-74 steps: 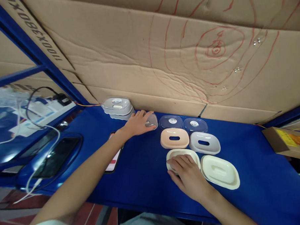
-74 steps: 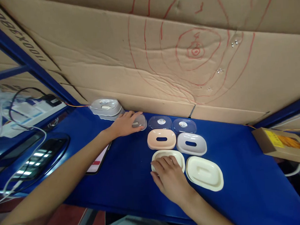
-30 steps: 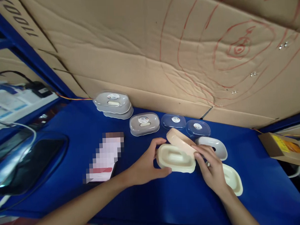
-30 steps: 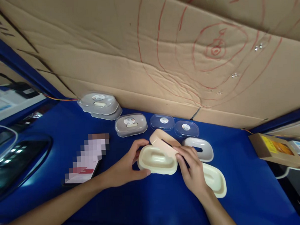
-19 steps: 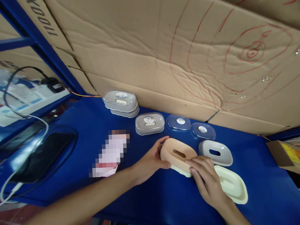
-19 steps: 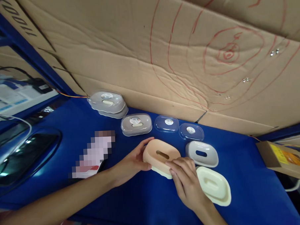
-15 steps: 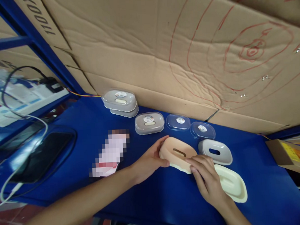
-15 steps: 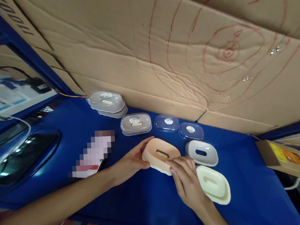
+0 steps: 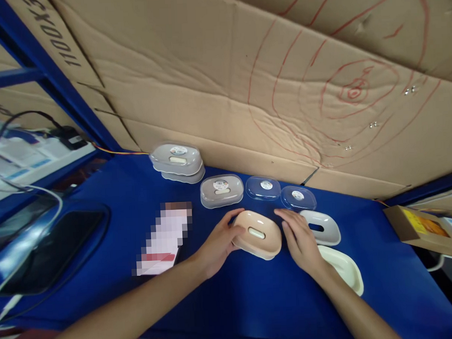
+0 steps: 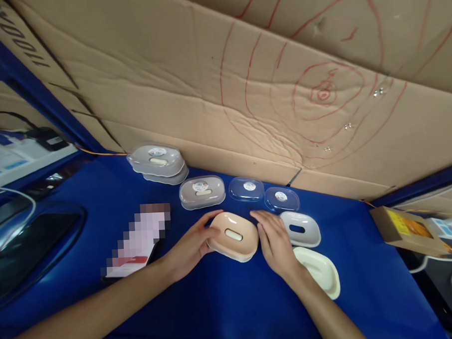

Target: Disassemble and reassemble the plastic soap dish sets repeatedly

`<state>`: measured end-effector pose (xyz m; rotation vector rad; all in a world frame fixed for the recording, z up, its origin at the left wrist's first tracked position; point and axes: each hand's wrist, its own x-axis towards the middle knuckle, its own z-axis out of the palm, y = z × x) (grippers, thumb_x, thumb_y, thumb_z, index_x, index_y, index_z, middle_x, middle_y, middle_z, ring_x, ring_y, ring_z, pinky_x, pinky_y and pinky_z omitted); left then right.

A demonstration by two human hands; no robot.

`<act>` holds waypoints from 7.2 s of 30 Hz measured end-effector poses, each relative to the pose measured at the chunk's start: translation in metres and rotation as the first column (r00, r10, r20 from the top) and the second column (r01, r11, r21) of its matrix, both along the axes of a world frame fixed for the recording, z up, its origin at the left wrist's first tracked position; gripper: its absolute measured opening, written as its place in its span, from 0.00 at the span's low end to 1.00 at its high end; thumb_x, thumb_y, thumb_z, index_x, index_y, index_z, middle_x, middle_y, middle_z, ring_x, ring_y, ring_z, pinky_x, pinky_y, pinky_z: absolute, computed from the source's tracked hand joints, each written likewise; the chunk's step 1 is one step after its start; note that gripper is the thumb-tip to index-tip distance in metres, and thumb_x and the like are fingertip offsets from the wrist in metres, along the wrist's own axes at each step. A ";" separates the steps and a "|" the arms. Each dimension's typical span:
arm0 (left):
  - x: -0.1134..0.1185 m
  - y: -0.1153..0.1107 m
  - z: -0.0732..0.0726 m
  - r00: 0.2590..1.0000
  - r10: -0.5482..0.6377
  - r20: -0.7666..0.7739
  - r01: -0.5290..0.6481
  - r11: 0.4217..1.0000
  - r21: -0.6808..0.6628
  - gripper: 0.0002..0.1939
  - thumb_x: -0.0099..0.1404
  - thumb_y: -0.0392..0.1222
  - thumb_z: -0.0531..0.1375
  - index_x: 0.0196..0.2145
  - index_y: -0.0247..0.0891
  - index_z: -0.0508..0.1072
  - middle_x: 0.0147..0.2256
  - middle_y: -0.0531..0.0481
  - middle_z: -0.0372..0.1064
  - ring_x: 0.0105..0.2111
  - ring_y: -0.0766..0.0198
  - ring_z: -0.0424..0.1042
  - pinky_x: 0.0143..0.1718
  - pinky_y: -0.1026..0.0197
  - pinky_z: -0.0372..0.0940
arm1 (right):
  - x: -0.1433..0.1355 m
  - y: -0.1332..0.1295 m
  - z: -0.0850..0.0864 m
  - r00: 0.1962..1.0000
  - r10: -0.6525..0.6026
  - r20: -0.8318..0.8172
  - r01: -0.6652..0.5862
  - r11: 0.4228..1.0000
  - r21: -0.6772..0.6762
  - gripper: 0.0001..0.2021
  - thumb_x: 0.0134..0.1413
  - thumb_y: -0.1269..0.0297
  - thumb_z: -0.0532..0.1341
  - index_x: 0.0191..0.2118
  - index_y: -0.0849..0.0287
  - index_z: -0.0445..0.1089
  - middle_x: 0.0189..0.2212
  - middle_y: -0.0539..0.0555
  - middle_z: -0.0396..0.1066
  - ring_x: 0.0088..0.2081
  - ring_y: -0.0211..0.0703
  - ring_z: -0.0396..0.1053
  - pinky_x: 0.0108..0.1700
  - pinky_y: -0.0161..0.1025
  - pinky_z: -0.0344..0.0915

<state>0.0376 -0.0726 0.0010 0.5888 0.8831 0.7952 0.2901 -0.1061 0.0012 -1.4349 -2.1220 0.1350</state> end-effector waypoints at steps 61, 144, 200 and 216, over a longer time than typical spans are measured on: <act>0.000 -0.009 0.013 0.996 -0.040 0.084 0.035 0.998 0.055 0.31 0.73 0.48 0.62 0.69 0.51 0.58 0.69 0.44 0.62 0.67 0.51 0.63 0.65 0.48 0.62 | -0.013 0.003 0.003 0.980 0.086 0.180 -0.067 0.992 -0.107 0.37 0.66 0.56 0.66 0.75 0.49 0.53 0.73 0.60 0.57 0.73 0.62 0.56 0.69 0.63 0.63; 0.005 -0.022 0.016 0.929 -0.078 0.363 0.174 0.955 -0.240 0.23 0.75 0.56 0.59 0.51 0.32 0.81 0.42 0.43 0.84 0.44 0.53 0.79 0.48 0.57 0.68 | -0.046 -0.062 0.030 0.925 0.225 0.307 -0.276 0.952 0.134 0.17 0.74 0.73 0.57 0.63 0.63 0.70 0.50 0.57 0.81 0.51 0.47 0.76 0.57 0.48 0.65; 0.002 -0.024 0.013 0.963 -0.202 0.176 0.226 0.965 -0.133 0.28 0.74 0.63 0.56 0.55 0.39 0.80 0.49 0.45 0.82 0.52 0.52 0.77 0.55 0.55 0.66 | -0.008 -0.036 0.011 0.922 0.329 0.203 -0.346 0.937 0.050 0.34 0.64 0.52 0.67 0.70 0.59 0.59 0.71 0.70 0.56 0.70 0.66 0.58 0.64 0.61 0.66; 0.004 -0.023 0.017 0.975 -0.179 0.133 0.190 0.979 -0.079 0.30 0.74 0.66 0.54 0.57 0.43 0.78 0.53 0.46 0.81 0.59 0.48 0.73 0.59 0.50 0.66 | -0.015 -0.038 0.011 0.915 0.316 0.250 -0.340 0.938 0.060 0.41 0.66 0.55 0.67 0.76 0.55 0.48 0.74 0.68 0.51 0.72 0.68 0.53 0.64 0.66 0.66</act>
